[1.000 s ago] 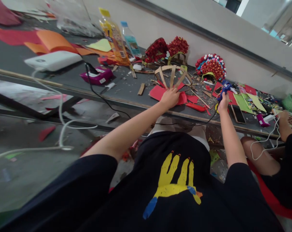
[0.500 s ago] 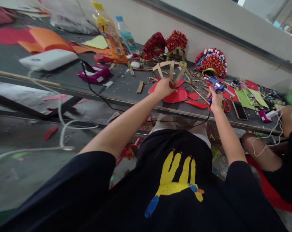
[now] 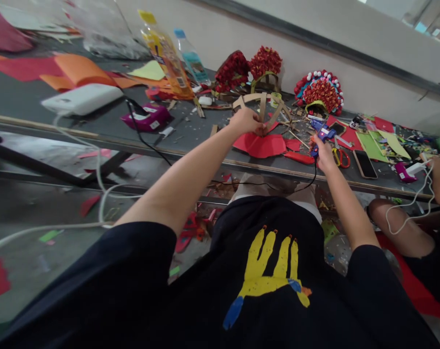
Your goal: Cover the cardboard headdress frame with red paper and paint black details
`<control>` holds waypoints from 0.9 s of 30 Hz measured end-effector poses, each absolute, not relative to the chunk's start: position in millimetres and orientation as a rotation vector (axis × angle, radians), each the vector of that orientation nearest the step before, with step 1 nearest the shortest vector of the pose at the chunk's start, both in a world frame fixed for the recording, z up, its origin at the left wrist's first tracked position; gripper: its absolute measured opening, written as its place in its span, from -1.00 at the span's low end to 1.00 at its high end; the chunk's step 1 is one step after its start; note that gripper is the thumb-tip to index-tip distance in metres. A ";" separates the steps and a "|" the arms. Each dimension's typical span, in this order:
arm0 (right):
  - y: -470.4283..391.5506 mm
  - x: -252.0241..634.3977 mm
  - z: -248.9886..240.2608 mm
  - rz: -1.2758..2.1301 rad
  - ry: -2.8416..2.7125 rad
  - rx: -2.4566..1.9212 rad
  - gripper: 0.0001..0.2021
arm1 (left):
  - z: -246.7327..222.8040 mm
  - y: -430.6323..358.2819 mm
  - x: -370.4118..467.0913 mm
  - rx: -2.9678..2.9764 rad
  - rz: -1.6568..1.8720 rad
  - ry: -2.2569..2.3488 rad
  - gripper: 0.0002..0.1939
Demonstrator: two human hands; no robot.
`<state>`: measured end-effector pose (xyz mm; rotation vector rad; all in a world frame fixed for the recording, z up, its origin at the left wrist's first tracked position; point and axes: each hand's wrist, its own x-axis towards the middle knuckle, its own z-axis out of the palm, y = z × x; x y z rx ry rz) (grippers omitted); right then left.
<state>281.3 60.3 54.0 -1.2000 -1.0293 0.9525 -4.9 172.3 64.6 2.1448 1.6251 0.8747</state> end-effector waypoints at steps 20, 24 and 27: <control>42.0 240.3 65.4 0.515 -1.784 -1.350 -0.57 | 104.3 81.6 7.2 2.735 0.944 1.795 -0.59; 44.6 237.3 63.8 0.482 -1.791 -1.391 -0.59 | 102.3 81.2 8.2 2.762 1.004 1.748 -0.59; 43.9 236.3 64.3 0.437 -1.766 -1.434 -0.61 | 100.3 82.9 8.1 2.769 1.048 1.719 -0.59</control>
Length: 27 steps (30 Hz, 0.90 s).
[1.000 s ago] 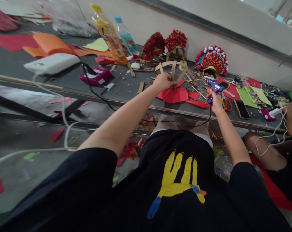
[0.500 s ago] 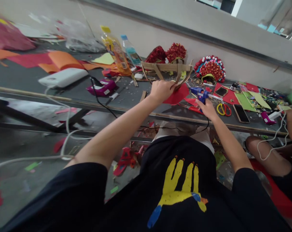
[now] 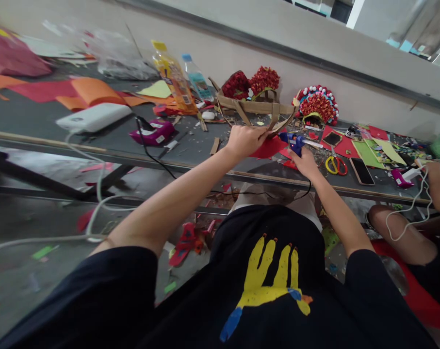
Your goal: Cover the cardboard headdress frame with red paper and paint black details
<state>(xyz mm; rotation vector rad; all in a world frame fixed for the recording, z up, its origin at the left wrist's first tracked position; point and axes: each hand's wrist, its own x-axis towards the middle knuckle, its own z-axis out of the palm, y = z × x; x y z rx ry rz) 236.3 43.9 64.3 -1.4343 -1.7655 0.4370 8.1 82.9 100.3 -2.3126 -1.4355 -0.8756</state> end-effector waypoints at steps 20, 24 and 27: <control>37.5 237.8 79.4 0.310 -1.714 -1.581 -0.67 | 95.5 77.8 5.2 -2.396 -0.829 -1.425 -0.60; 36.9 236.9 79.9 0.336 -1.707 -1.570 -0.68 | 92.4 79.9 3.9 -2.386 -0.853 -1.400 -0.59; 38.4 238.0 77.4 0.359 -1.702 -1.524 -0.69 | 91.3 80.8 3.1 -2.384 -0.880 -1.402 -0.60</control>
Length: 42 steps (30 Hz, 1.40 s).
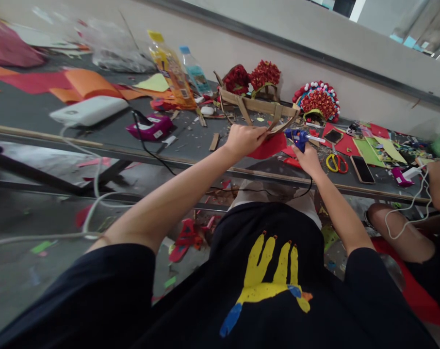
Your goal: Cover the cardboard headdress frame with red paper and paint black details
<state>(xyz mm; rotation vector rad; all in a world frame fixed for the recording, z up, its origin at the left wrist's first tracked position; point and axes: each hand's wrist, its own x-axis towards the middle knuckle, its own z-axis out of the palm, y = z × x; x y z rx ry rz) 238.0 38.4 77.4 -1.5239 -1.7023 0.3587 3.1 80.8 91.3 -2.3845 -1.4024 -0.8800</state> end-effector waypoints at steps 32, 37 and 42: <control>18.3 213.3 66.2 0.519 -1.858 -1.470 -0.66 | 93.7 78.2 2.5 -2.411 -0.973 -1.499 -0.62; 17.9 215.4 61.6 0.475 -1.863 -1.460 -0.62 | 93.4 77.6 3.1 -2.402 -0.983 -1.529 -0.64; 17.4 216.0 58.6 0.426 -1.847 -1.470 -0.60 | 94.3 77.4 3.8 -2.405 -1.026 -1.524 -0.65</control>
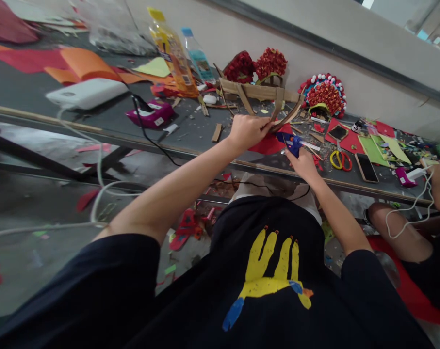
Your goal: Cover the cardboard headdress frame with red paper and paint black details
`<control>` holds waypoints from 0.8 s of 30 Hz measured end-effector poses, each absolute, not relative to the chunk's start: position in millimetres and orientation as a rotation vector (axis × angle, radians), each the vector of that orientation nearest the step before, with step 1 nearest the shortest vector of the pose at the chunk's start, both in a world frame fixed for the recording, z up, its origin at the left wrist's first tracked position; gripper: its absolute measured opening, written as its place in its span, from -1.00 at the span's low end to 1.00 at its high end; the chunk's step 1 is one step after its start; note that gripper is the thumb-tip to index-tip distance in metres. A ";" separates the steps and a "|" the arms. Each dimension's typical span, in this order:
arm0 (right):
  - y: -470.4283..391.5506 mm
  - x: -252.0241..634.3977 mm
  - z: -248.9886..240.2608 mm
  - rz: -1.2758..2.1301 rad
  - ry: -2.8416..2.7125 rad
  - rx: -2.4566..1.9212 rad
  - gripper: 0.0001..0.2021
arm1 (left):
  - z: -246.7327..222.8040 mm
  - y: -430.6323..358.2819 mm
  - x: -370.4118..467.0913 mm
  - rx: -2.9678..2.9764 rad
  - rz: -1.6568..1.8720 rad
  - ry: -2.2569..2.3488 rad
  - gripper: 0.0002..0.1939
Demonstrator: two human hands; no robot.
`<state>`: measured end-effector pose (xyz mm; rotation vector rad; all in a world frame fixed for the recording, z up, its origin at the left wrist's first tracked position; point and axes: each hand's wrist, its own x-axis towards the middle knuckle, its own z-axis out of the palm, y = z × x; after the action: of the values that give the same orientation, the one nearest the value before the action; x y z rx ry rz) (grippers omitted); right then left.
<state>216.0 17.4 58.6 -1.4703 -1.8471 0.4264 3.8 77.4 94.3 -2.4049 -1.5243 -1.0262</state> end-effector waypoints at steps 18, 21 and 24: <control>6.3 213.9 60.4 0.150 -2.005 -1.495 -0.64 | 86.5 86.0 5.9 -2.364 -1.133 -1.382 -0.60; 6.6 215.6 60.4 0.124 -2.007 -1.485 -0.63 | 85.6 85.9 6.0 -2.374 -1.123 -1.382 -0.60; 7.7 216.8 60.6 0.131 -1.997 -1.508 -0.63 | 84.8 86.0 6.6 -2.370 -1.163 -1.347 -0.60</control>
<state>216.8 7.7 60.6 -1.5077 -1.9969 0.1307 6.6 86.0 84.8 -2.3704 -1.3474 -1.1634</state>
